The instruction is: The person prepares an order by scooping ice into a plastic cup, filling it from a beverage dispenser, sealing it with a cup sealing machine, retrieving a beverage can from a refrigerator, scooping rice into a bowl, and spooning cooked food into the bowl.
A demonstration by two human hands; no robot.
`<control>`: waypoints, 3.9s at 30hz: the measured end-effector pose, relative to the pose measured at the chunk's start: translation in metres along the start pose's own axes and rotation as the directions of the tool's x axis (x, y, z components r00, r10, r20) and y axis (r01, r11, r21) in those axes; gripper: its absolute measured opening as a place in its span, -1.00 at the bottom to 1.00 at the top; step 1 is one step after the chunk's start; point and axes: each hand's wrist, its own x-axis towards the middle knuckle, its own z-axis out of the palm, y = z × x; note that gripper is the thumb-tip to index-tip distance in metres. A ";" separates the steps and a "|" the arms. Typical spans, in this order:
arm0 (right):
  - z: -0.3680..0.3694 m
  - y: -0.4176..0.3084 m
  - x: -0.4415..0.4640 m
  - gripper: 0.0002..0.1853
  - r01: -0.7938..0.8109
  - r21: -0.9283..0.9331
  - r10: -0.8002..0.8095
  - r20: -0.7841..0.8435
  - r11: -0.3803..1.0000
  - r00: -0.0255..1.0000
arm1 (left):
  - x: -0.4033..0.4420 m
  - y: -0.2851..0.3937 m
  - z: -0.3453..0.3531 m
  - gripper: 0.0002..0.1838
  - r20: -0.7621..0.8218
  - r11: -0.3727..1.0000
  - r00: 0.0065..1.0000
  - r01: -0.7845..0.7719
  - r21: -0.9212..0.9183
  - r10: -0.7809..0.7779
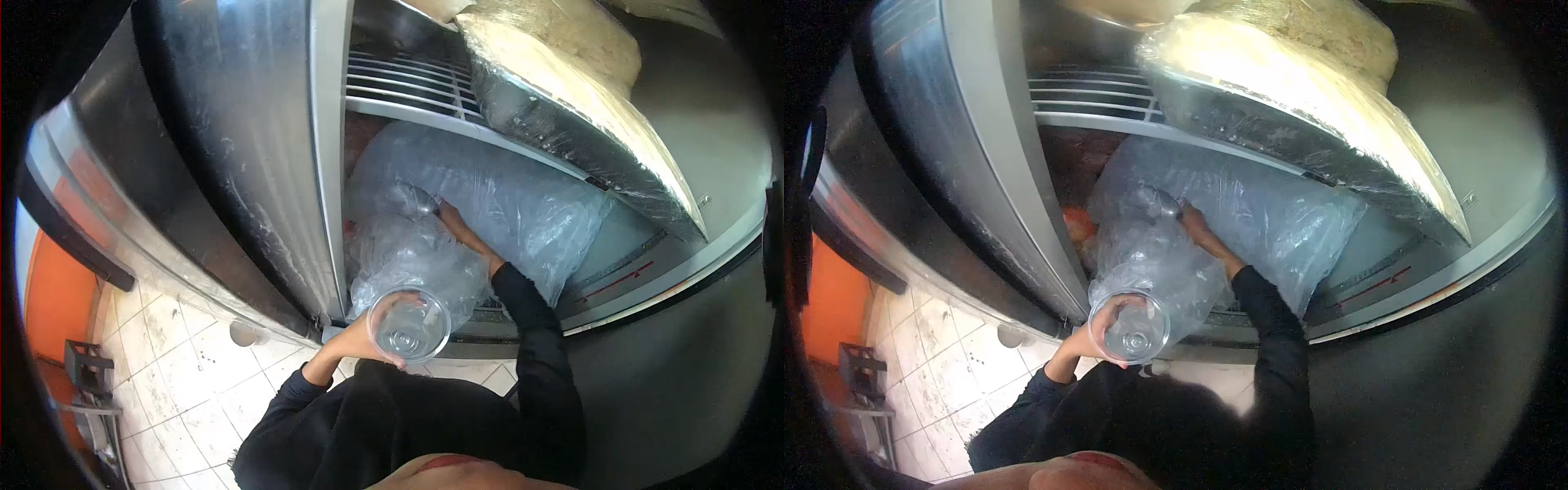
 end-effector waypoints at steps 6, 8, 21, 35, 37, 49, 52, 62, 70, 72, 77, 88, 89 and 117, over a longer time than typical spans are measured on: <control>-0.040 -0.005 -0.005 -0.60 -0.365 -0.535 0.334 -0.159 0.762 0.929 | -0.009 -0.007 -0.007 0.06 -0.037 1.000 0.999 -0.007 -0.018 0.006; -0.025 0.015 -0.001 -0.60 -0.388 -0.486 0.364 -0.147 0.783 0.920 | -0.015 -0.007 -0.007 0.05 -0.051 1.000 0.999 -0.011 -0.018 0.010; -0.022 0.035 0.003 -0.44 -0.559 0.220 0.558 0.074 0.799 0.827 | -0.007 -0.008 -0.013 0.03 0.061 0.999 0.998 -0.001 -0.044 0.003; -0.028 0.015 0.001 -0.86 -0.626 0.518 0.374 0.513 0.583 0.773 | -0.006 -0.012 -0.013 0.05 0.055 0.990 0.997 -0.043 -0.132 0.050; -0.026 0.015 0.009 -0.90 -0.718 0.527 0.324 0.652 0.455 0.685 | -0.003 -0.004 -0.014 0.05 0.063 0.995 0.998 -0.021 -0.101 0.027; -0.081 0.032 -0.060 -0.79 -0.863 0.504 0.126 0.854 0.034 0.504 | 0.045 0.042 -0.013 0.12 -0.179 0.963 0.976 -0.160 -0.216 0.122; -0.127 -0.002 -0.074 -0.78 -0.855 0.437 0.239 0.831 0.280 0.502 | 0.074 0.051 -0.010 0.10 -0.317 0.994 0.942 -0.098 0.042 0.106; -0.232 -0.059 -0.022 -0.93 -0.708 -0.054 0.521 0.717 0.704 0.463 | 0.108 0.047 -0.010 -0.10 -0.501 0.759 0.865 0.301 0.577 0.038; -0.166 -0.163 -0.037 -0.60 0.241 -0.530 -0.239 0.075 0.813 0.968 | 0.109 0.027 -0.021 -0.11 -0.708 0.859 0.706 0.346 0.378 0.027; -0.161 -0.148 -0.037 -0.62 0.048 -0.603 -0.097 -0.049 0.796 0.994 | 0.107 0.017 -0.023 -0.12 -0.722 0.864 0.690 0.330 0.381 0.055; -0.165 -0.077 -0.038 -0.61 -0.104 -0.460 0.171 0.105 0.882 0.980 | 0.096 0.018 -0.022 -0.11 -0.769 0.913 0.616 0.196 0.358 0.170; -0.001 0.008 0.018 -0.54 -0.296 -0.023 0.287 -0.185 0.955 0.940 | 0.053 0.016 0.011 0.06 -0.452 0.916 0.810 -0.245 0.318 0.374; -0.011 0.001 0.010 -0.55 -0.257 0.032 0.259 -0.123 0.966 0.958 | 0.048 0.015 0.004 0.08 -0.260 0.921 0.900 -0.278 0.274 0.349; -0.045 -0.031 0.031 -0.75 -0.048 -0.008 0.047 0.382 0.999 0.923 | 0.048 0.014 0.023 0.10 -0.146 0.965 0.957 -0.260 -0.044 0.251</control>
